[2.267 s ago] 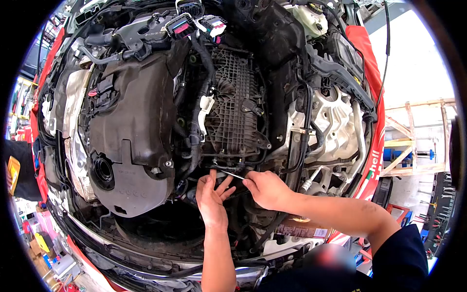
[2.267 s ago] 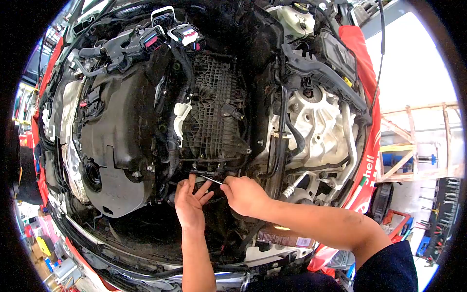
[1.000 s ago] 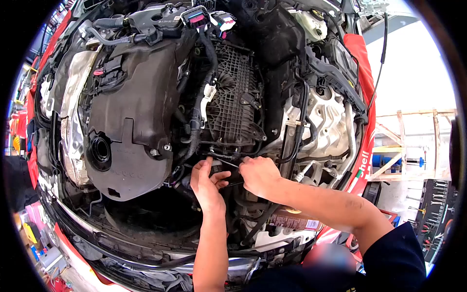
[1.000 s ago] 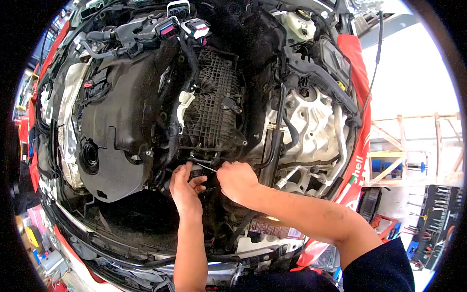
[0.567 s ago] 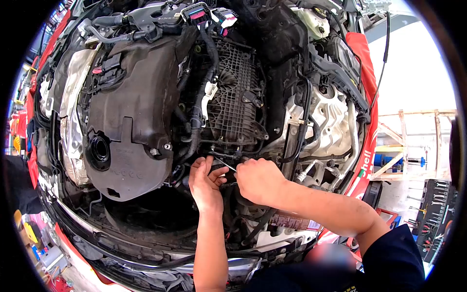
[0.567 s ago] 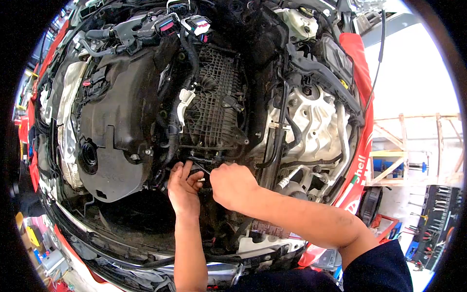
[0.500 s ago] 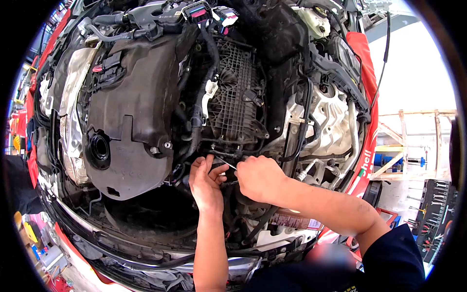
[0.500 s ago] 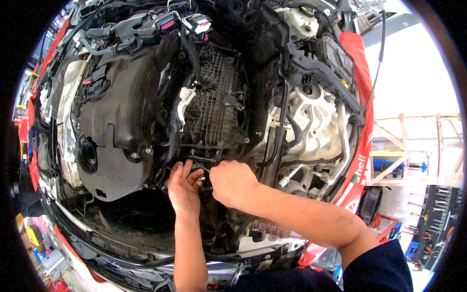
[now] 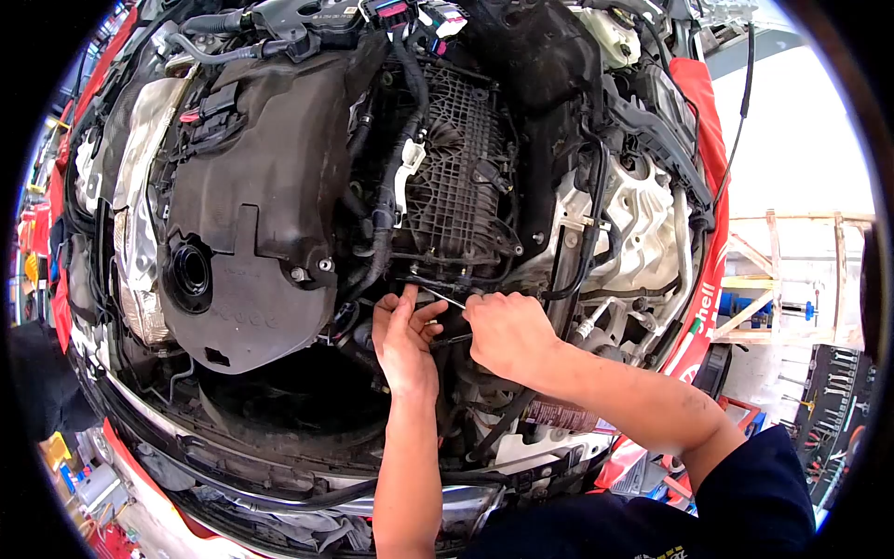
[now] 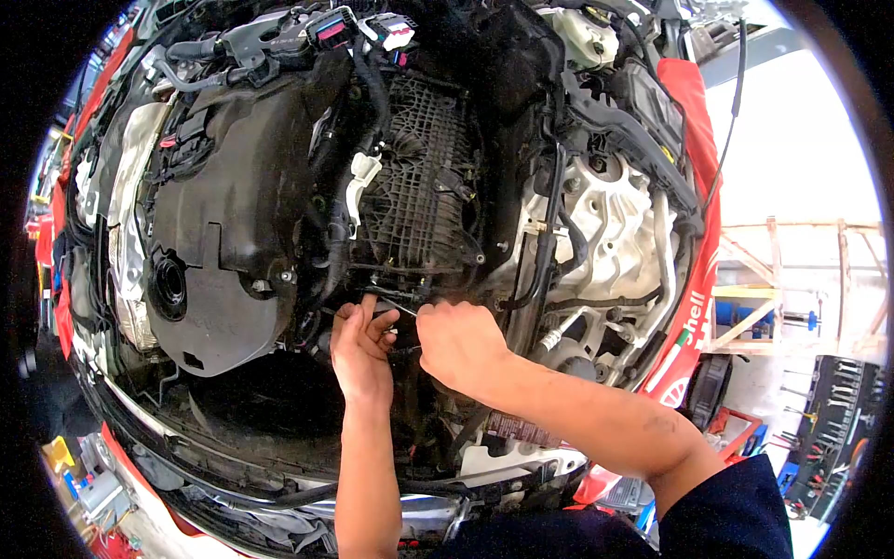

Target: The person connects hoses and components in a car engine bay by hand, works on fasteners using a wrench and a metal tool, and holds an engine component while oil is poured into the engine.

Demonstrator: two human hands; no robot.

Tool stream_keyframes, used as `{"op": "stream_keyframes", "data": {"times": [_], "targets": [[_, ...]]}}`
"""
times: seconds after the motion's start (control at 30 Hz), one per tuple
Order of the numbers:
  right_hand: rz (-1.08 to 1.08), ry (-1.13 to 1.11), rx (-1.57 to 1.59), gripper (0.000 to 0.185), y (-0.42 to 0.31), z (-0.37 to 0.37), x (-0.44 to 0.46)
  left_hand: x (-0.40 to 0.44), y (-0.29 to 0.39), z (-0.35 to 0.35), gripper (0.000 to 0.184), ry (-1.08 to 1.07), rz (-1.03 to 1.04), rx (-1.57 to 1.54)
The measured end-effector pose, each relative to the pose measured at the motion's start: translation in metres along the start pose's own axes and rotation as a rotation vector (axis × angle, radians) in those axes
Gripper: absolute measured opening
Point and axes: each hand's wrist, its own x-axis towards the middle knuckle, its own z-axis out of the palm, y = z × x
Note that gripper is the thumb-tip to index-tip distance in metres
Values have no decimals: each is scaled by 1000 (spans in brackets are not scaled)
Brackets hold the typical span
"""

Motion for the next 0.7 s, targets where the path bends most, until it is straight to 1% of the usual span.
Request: {"op": "stream_keyframes", "data": {"times": [0.07,0.1,0.17,0.23,0.33,0.37,0.5,0.6,0.67,0.7], "targets": [[-12,86,-6,12,3,9,-2,0,-1,-1,16,-9,11,16],[-11,84,-7,12,5,12,-2,0,-1,-1,16,-9,9,15],[-77,163,2,13,11,18,-3,1,-2,-1,15,1,18,40],[-72,138,2,10,14,21,0,0,-2,0,15,12,11,51],[-68,115,11,12,17,25,0,-1,-1,2,16,24,8,48],[-69,116,18,17,18,27,1,-1,-1,2,17,25,13,34],[-77,118,55,18,25,33,3,-2,1,8,21,45,16,63],[-97,71,44,17,27,36,6,-2,3,9,25,81,18,83],[-66,49,84,17,27,29,2,-1,1,6,12,66,1,160],[-68,50,83,17,23,24,1,-2,2,7,12,65,3,159]]}}
